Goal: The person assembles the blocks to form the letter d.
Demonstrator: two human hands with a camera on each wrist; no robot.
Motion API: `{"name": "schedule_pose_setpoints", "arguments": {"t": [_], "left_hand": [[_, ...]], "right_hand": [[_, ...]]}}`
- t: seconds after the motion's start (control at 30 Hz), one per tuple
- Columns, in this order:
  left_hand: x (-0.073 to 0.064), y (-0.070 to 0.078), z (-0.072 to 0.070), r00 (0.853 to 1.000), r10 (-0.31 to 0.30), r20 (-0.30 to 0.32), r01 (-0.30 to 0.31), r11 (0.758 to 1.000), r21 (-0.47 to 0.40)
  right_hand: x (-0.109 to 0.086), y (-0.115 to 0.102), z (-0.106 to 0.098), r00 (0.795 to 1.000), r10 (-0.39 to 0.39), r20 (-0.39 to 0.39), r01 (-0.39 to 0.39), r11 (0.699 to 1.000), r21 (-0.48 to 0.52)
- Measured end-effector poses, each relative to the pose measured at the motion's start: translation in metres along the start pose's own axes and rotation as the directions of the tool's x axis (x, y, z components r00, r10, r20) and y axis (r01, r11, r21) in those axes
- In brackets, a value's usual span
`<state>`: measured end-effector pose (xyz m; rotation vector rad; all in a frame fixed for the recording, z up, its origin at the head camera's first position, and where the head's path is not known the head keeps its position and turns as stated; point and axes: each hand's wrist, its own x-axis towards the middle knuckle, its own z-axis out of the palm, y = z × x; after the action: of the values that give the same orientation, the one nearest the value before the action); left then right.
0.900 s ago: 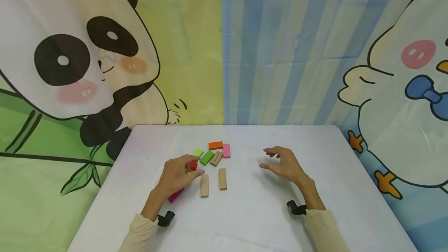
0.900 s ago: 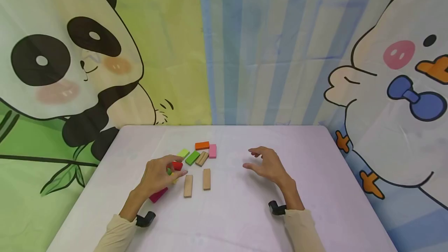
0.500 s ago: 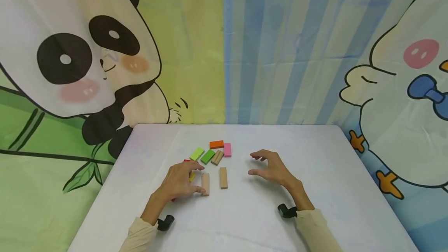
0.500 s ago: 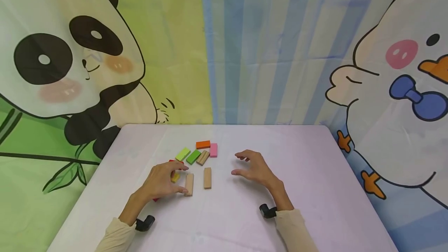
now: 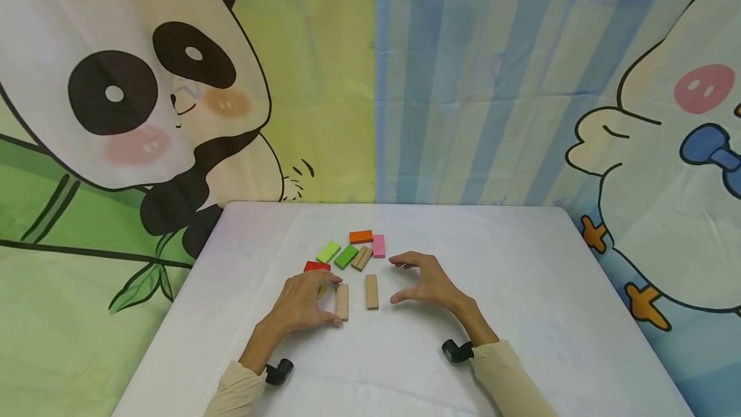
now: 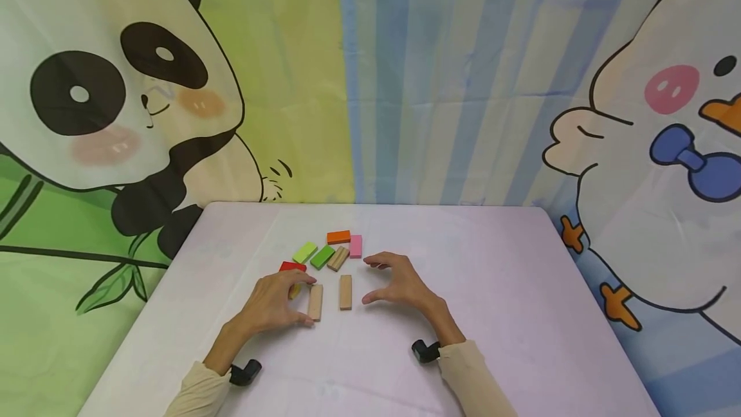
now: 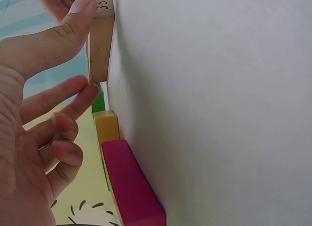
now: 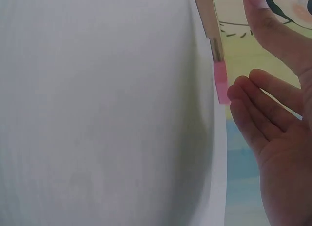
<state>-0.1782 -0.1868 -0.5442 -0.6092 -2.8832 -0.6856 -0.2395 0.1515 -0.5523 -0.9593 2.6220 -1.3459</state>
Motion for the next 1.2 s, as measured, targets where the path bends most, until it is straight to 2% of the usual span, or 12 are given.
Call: {"name": "schedule_pose_setpoints", "arguments": {"t": [0.3,0.47,0.77,1.2], "left_hand": [[-0.002,-0.001,0.003,1.000,-0.006,-0.012,0.006,1.000,-0.007],[-0.002,-0.003,0.004,1.000,-0.022,-0.007,0.022,0.999,-0.026],[-0.002,-0.003,0.006,0.999,-0.038,-0.007,0.037,0.999,-0.035],[-0.001,-0.002,0.006,0.996,-0.087,0.009,0.087,0.993,-0.080]], "right_hand": [[0.008,-0.011,0.017,0.999,-0.002,0.047,0.003,1.000,-0.018],[0.013,-0.015,0.022,0.997,-0.018,0.080,0.020,1.000,-0.024],[0.015,-0.022,0.027,0.993,0.011,0.118,-0.005,0.999,-0.050],[0.018,-0.025,0.033,0.989,0.004,0.149,0.020,0.987,-0.161]]}}
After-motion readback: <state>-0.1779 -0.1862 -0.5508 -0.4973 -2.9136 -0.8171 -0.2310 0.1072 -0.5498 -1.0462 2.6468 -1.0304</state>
